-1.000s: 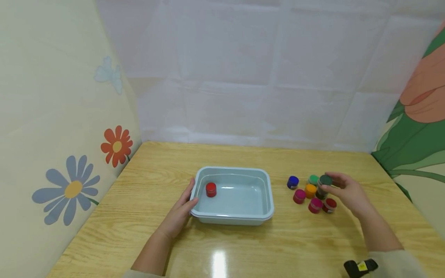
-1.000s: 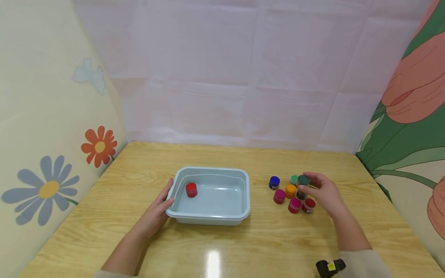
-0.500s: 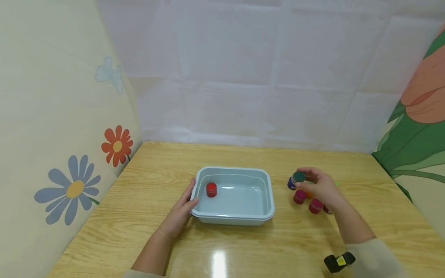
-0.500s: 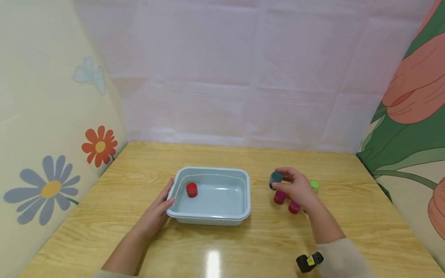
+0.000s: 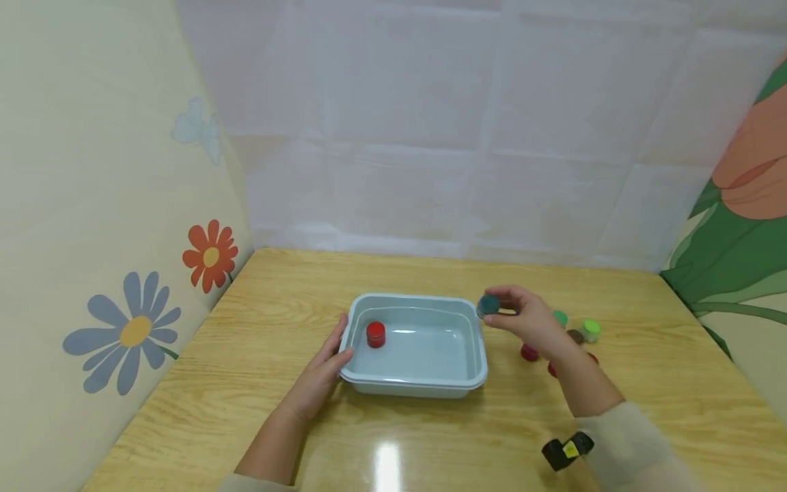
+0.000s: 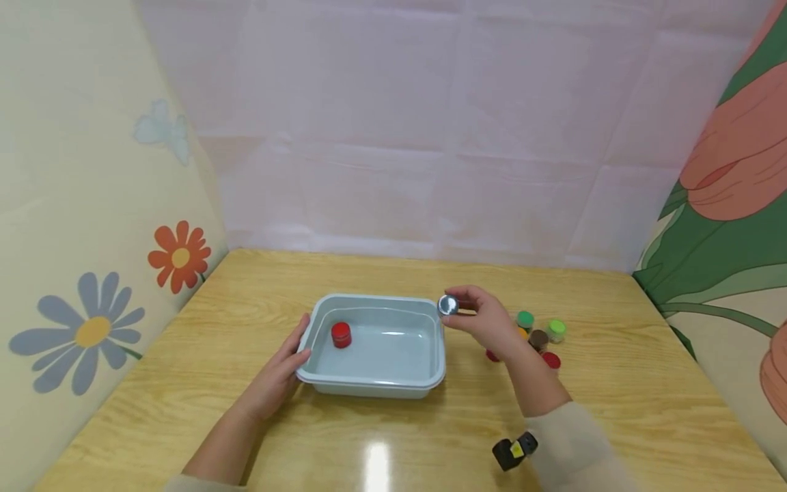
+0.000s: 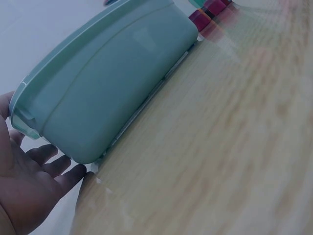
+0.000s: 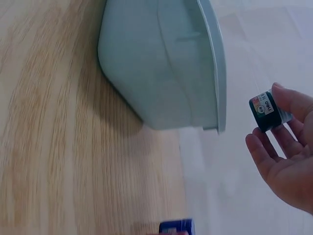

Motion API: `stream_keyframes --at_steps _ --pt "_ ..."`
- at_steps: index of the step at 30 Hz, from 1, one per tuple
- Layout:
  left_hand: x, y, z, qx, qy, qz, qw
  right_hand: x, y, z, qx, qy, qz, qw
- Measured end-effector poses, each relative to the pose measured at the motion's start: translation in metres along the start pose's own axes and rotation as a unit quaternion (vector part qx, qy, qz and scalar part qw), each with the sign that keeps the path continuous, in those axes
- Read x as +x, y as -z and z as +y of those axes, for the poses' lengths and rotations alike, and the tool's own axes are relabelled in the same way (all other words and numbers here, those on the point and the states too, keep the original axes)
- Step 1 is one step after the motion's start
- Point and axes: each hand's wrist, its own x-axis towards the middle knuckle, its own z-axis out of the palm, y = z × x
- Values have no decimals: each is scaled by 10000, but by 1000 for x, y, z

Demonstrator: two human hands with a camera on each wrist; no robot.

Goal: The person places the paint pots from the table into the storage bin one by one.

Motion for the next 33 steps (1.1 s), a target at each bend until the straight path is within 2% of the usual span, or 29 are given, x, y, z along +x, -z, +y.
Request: stream_keyframes --at_steps 9,16,23,33 --pt "1 0 -1 -3 45 -1 10000 20 -34 -16 52 76 -316 9995" --pt "2 0 -2 -7 0 -13 10000 39 -63 -19 244 143 -509 9983" --pt "2 0 -2 15 18 78 10000 55 -90 -19 75 -3 -625 9980" --pt "1 -1 -3 -45 46 106 9999 64 -117 -21 -180 -335 -640 9972"
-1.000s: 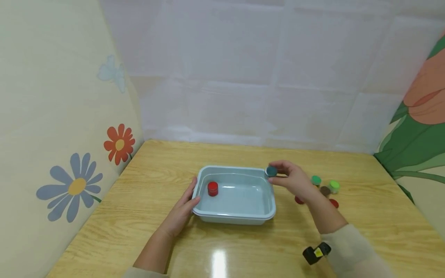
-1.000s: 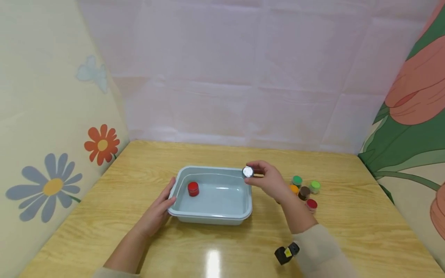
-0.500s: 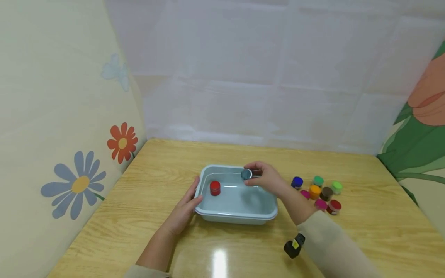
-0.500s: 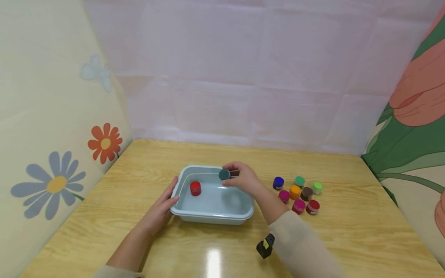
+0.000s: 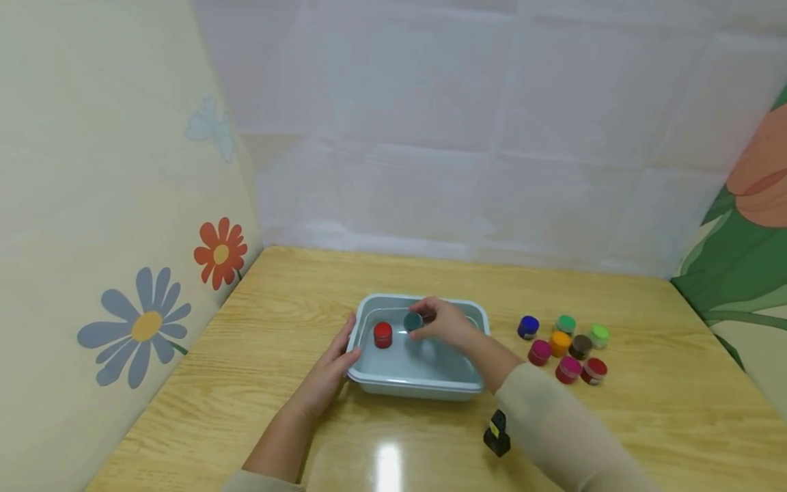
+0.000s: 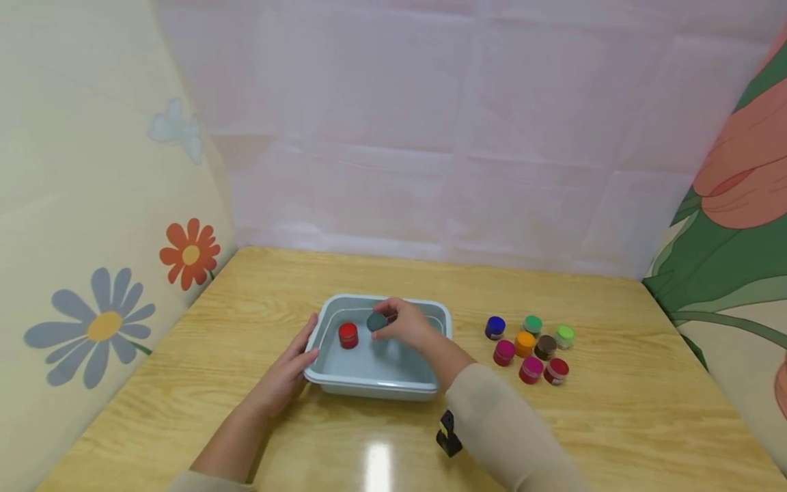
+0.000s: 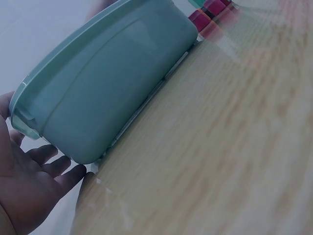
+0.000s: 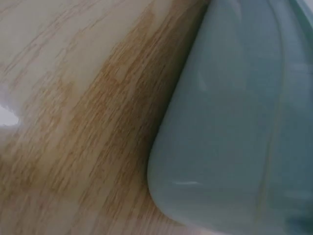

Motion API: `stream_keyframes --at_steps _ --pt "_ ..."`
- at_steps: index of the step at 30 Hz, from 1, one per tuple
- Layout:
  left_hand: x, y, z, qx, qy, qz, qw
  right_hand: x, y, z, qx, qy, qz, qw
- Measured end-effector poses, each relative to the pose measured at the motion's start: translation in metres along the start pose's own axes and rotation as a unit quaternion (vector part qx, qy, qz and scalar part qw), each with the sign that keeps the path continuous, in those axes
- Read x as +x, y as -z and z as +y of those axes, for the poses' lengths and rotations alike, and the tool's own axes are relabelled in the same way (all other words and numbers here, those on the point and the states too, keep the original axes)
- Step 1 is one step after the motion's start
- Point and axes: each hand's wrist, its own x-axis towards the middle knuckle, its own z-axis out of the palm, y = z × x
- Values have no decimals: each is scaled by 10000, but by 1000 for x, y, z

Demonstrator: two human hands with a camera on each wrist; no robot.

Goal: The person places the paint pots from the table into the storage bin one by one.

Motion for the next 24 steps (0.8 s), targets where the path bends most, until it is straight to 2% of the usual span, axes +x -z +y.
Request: stream_keyframes --at_steps 4,12,24 --pt "-1 0 1 6 35 -4 10000 5 -7 -2 -211 -134 -64 9997" --pt "0 -1 1 -72 -33 -79 9999 9 -19 -5 -602 -148 -77 9980" --pt "-1 -1 1 -111 9 -67 9999 11 -27 -5 -827 -347 77 9959"
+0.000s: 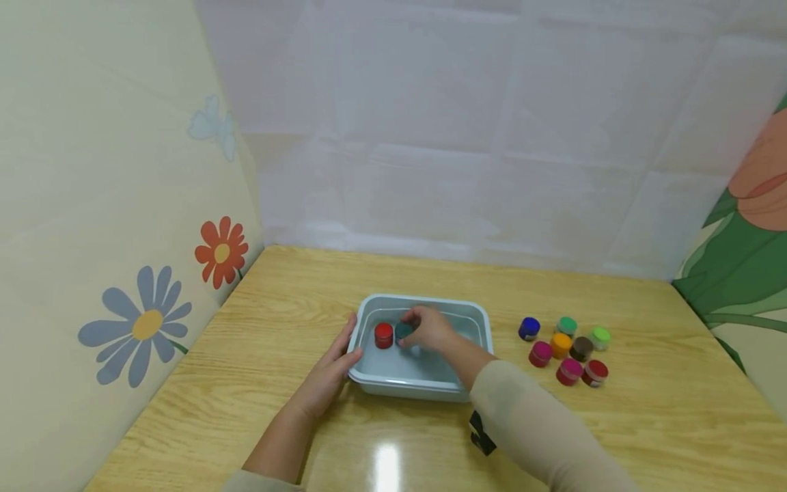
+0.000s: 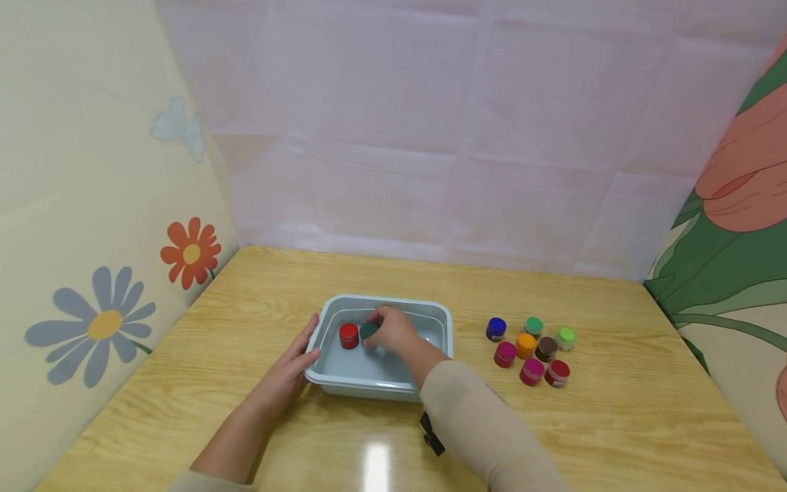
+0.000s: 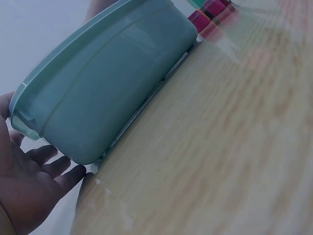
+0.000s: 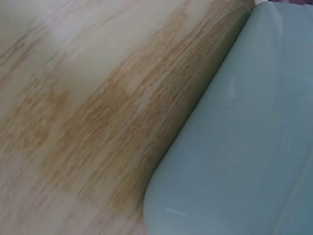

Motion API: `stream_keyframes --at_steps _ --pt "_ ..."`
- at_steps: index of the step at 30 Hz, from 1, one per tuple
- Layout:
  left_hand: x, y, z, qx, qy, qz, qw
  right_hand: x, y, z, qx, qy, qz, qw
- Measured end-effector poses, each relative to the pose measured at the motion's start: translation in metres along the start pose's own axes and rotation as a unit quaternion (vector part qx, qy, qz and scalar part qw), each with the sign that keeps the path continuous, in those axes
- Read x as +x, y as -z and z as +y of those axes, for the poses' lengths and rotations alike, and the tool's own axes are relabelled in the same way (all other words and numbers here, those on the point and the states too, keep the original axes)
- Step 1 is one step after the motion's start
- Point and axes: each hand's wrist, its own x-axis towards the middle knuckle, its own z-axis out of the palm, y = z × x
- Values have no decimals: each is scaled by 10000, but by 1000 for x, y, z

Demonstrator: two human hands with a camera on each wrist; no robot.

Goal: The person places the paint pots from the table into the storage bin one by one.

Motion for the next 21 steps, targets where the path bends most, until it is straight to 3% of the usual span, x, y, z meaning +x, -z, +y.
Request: stream_keyframes --at_steps 10,21 --pt "0 0 -1 -19 -18 -7 10000 0 1 0 147 -189 -107 9997" --pt "2 1 -2 99 171 33 9998 -11 23 2 348 -28 71 9994"
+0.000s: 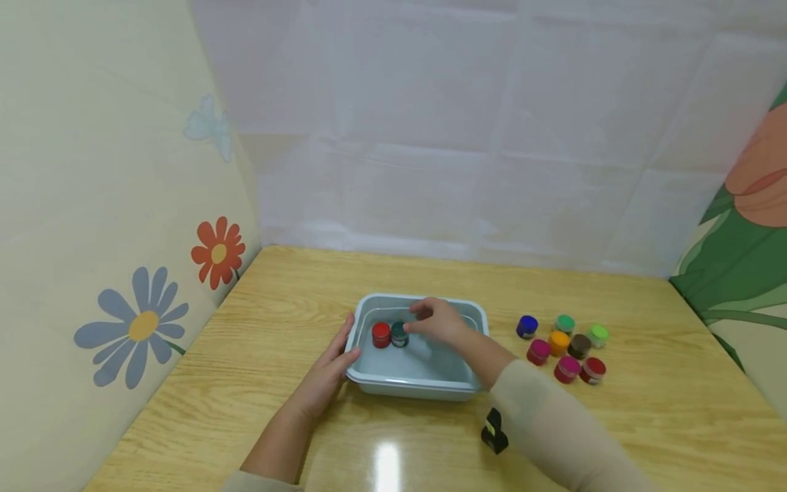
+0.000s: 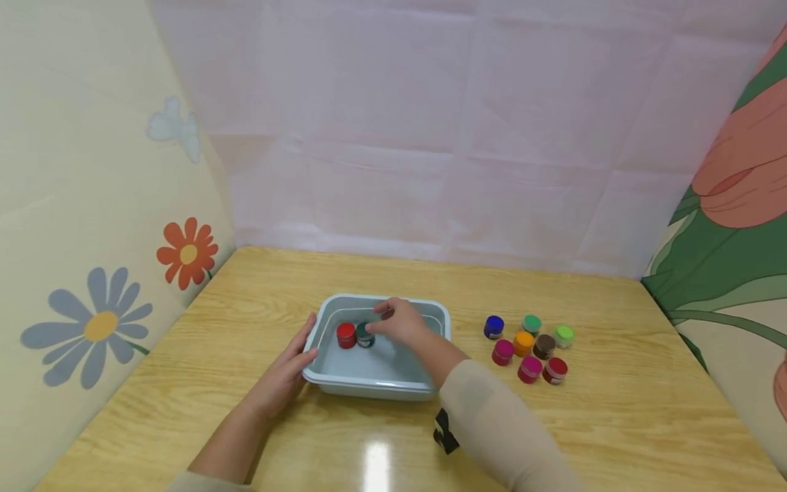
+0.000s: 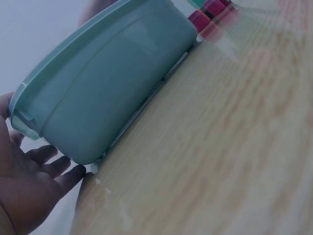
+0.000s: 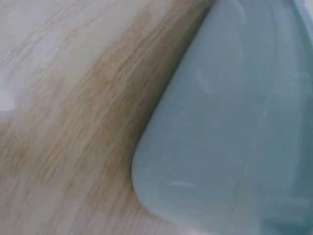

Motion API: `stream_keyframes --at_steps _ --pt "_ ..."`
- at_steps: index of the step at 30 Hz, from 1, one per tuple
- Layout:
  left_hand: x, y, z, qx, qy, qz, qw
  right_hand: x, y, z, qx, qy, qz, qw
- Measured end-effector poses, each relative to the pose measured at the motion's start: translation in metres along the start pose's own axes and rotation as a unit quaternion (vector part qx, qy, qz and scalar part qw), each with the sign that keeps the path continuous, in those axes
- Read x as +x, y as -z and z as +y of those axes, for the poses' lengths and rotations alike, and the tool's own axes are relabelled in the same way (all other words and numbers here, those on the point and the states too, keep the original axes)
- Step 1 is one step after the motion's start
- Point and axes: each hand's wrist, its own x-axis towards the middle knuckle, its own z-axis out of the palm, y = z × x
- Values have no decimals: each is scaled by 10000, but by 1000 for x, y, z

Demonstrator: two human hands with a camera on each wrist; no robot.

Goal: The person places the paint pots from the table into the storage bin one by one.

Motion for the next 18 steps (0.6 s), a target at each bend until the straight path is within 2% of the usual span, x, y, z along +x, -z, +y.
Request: stream_keyframes --at_steps 3,10,18 --pt "0 0 1 24 38 10 10000 -5 7 1 174 90 69 9998" --pt "-1 0 1 1 -206 -67 9998 -19 26 7 432 74 247 9987" --pt "-1 0 2 -7 -143 -68 9999 -32 48 15 538 220 305 9978"
